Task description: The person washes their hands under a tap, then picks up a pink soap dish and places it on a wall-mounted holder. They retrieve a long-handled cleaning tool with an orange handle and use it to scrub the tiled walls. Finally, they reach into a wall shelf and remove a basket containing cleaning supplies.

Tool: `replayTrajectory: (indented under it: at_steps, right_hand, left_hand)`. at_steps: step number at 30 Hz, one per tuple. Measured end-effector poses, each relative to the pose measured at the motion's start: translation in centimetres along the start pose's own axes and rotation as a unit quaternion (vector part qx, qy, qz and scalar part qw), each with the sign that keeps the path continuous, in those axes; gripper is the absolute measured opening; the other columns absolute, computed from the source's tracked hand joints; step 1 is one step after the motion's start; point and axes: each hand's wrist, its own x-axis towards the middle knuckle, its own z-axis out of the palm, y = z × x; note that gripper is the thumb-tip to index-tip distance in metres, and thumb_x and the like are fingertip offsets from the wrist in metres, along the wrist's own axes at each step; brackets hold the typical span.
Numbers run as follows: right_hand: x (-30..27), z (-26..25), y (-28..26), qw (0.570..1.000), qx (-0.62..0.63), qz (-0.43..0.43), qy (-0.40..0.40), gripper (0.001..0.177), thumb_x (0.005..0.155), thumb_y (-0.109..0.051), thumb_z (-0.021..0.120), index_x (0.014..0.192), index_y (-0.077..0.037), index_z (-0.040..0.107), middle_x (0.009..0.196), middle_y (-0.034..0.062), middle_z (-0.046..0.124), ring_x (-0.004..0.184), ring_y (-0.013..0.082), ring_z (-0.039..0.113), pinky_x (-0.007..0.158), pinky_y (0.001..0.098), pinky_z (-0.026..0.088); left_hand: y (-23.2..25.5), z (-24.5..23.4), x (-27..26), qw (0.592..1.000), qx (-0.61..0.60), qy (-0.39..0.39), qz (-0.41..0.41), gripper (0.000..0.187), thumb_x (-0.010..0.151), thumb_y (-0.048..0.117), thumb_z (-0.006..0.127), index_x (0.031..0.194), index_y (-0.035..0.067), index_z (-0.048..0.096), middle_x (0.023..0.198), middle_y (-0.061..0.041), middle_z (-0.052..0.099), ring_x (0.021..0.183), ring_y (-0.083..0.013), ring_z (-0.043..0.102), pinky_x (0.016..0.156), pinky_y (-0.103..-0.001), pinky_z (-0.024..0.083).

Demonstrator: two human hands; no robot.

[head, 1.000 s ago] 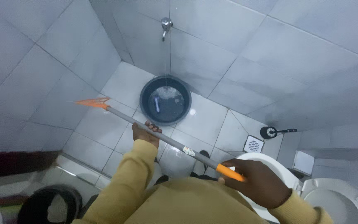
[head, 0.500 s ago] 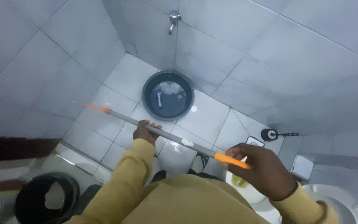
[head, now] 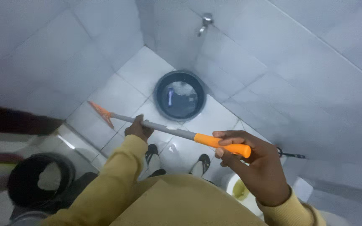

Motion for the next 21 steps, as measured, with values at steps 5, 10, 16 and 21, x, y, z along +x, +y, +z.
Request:
replayTrajectory:
  at_steps: [5,10,16,21]
  right_hand:
    - [1.9,4.0,-1.1,0.998,-0.025,-0.063,-0.021,0.017,0.084,-0.002,0.077,0.101,0.0,0.075,0.12,0.0152,0.078,0.087,0.0162,0.069,0.072,0.0297,0.057]
    - [4.3,8.8,-2.7,0.998,0.011,-0.061,-0.027,0.016,0.086,-0.004,0.075,0.101,-0.001,0.072,0.116,0.0143,0.077,0.094,0.0184,0.075,0.076,0.0313,0.066]
    - [7.4,13.5,-4.8,0.981,-0.058,-0.177,-0.062,0.019,0.089,-0.006,0.074,0.107,-0.002,0.071,0.117,0.0113,0.077,0.1,0.0178,0.075,0.081,0.03,0.064]
    - [11.1,15.9,-5.8,0.958,-0.137,-0.233,-0.092,0.021,0.093,-0.011,0.073,0.112,-0.003,0.068,0.11,0.01,0.074,0.095,0.0169,0.074,0.079,0.0294,0.063]
  left_hand:
    - [3.1,-0.6,2.8,0.996,-0.072,-0.049,-0.003,0.026,0.091,0.01,0.075,0.106,-0.002,0.058,0.087,-0.012,0.063,0.071,-0.0244,0.064,0.061,-0.04,0.056]
    - [6.7,-1.8,2.7,0.942,0.282,-0.144,0.11,0.021,0.09,0.019,0.066,0.11,0.015,0.059,0.098,-0.009,0.072,0.081,-0.0143,0.073,0.074,-0.03,0.062]
    - [8.8,0.7,1.3,0.985,0.067,-0.156,-0.041,0.021,0.096,0.03,0.068,0.099,0.01,0.061,0.086,-0.007,0.064,0.073,-0.0184,0.065,0.063,-0.031,0.056]
    - [8.8,2.7,1.0,0.969,0.0,-0.243,-0.05,0.018,0.099,0.026,0.066,0.101,0.009,0.061,0.083,-0.006,0.065,0.072,-0.0176,0.064,0.065,-0.031,0.056]
